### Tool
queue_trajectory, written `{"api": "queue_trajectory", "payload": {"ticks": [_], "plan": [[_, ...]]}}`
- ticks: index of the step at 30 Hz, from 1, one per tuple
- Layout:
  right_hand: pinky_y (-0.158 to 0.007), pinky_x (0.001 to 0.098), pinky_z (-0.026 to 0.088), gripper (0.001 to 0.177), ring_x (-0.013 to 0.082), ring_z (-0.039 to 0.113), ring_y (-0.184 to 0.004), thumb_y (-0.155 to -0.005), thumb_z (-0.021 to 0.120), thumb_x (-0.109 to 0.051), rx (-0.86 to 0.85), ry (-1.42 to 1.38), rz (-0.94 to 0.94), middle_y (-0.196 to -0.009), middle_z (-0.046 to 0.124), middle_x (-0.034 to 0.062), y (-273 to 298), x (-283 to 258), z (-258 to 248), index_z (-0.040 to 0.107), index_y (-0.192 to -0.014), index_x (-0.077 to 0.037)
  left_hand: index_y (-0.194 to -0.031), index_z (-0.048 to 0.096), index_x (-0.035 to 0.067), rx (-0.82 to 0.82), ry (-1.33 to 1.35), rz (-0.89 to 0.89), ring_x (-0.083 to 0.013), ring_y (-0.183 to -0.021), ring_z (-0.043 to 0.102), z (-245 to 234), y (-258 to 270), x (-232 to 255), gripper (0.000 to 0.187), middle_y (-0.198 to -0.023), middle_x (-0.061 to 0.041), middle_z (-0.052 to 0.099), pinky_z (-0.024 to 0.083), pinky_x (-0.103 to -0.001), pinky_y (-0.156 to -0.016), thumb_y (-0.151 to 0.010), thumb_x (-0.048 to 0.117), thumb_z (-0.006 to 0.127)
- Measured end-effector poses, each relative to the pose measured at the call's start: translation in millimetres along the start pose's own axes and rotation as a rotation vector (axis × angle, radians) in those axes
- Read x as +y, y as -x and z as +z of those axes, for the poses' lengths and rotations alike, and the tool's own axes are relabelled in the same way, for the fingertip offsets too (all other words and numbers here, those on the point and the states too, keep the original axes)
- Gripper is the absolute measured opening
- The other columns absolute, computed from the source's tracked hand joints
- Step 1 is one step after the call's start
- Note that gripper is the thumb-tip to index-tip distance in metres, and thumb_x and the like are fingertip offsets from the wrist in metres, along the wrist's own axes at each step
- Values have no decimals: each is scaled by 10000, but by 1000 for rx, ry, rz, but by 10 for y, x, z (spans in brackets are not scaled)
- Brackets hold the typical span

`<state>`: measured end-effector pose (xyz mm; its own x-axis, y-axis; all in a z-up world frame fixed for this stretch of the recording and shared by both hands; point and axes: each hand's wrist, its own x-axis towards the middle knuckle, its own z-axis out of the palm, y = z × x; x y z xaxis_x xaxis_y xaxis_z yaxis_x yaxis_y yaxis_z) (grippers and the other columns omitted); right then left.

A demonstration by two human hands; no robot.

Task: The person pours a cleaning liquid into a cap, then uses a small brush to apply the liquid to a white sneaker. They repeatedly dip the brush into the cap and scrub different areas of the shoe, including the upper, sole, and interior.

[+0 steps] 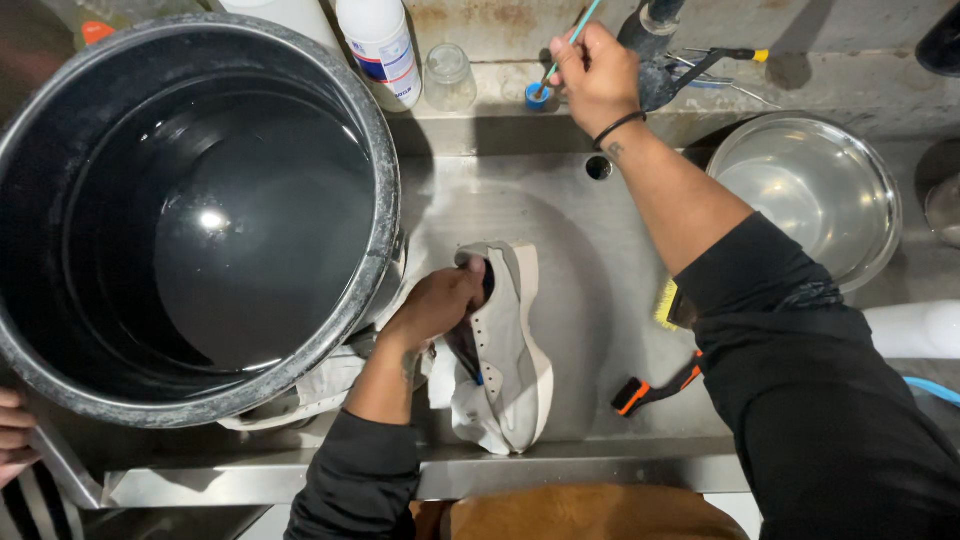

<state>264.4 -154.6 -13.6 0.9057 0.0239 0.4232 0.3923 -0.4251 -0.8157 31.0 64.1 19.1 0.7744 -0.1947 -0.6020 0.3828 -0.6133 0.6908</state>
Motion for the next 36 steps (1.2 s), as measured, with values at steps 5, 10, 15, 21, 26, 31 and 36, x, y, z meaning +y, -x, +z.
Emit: {"api": "queue_trajectory", "payload": {"ticks": [5, 10, 15, 21, 26, 31, 36], "plan": [[-614, 229, 539, 160, 57, 728, -636, -974, 613, -237, 31, 48, -43, -620, 616, -58, 18, -161, -64, 583, -848, -142, -644, 485, 162, -80, -39, 206, -96, -542, 355, 15, 19, -39, 455, -566, 37, 376, 236, -294, -565, -870, 555, 518], [-566, 223, 507, 149, 41, 660, -553, -967, 613, -231, 1, 47, -1, -611, 654, -54, 39, -188, -53, 583, -842, -156, -739, 693, 154, -86, 18, 34, -122, -734, 539, 3, 30, -65, 308, -808, 21, 549, 384, -278, -657, -813, 454, 689], [-626, 268, 550, 196, 68, 706, -625, -996, 572, -260, 48, 59, -140, -635, 684, -35, 27, -207, -105, 593, -844, -138, -958, 718, 122, -168, 176, 176, -82, -727, 489, 81, -203, -395, 261, -763, 41, 533, 401, -243, -674, -754, 267, 793], [-520, 272, 584, 182, 134, 727, -634, -1032, 468, -253, 65, -81, -268, -810, 700, 81, 20, -270, -78, 467, -947, -92, -944, 712, 105, -159, 126, 66, -124, -743, 587, 42, -103, -228, 133, -823, 7, 659, 456, -327, -673, -834, 177, 691], [-512, 228, 568, 150, 96, 701, -590, -1018, 497, -225, 23, -68, -107, -784, 698, 44, 104, -216, -94, 482, -933, -104, -822, 674, 101, -202, 243, 128, -124, -715, 558, 161, -216, -352, 23, -752, 3, 604, 445, -339, -678, -816, 96, 695], [-533, 240, 583, 220, 126, 723, -624, -1044, 441, -253, 14, -62, -208, -822, 703, 94, 101, -269, -112, 460, -939, -62, -862, 680, 90, -190, 321, 210, -103, -735, 571, 176, -337, -469, 78, -773, 6, 630, 457, -293, -682, -787, 70, 695], [-565, 234, 603, 223, 147, 735, -675, -1043, 455, -245, -82, -98, -153, -889, 708, 117, 91, -160, -150, 494, -1009, -28, -831, 680, 97, -231, 344, 284, -105, -737, 553, 194, -403, -549, 49, -776, 12, 610, 430, -291, -671, -786, 86, 694]]}}
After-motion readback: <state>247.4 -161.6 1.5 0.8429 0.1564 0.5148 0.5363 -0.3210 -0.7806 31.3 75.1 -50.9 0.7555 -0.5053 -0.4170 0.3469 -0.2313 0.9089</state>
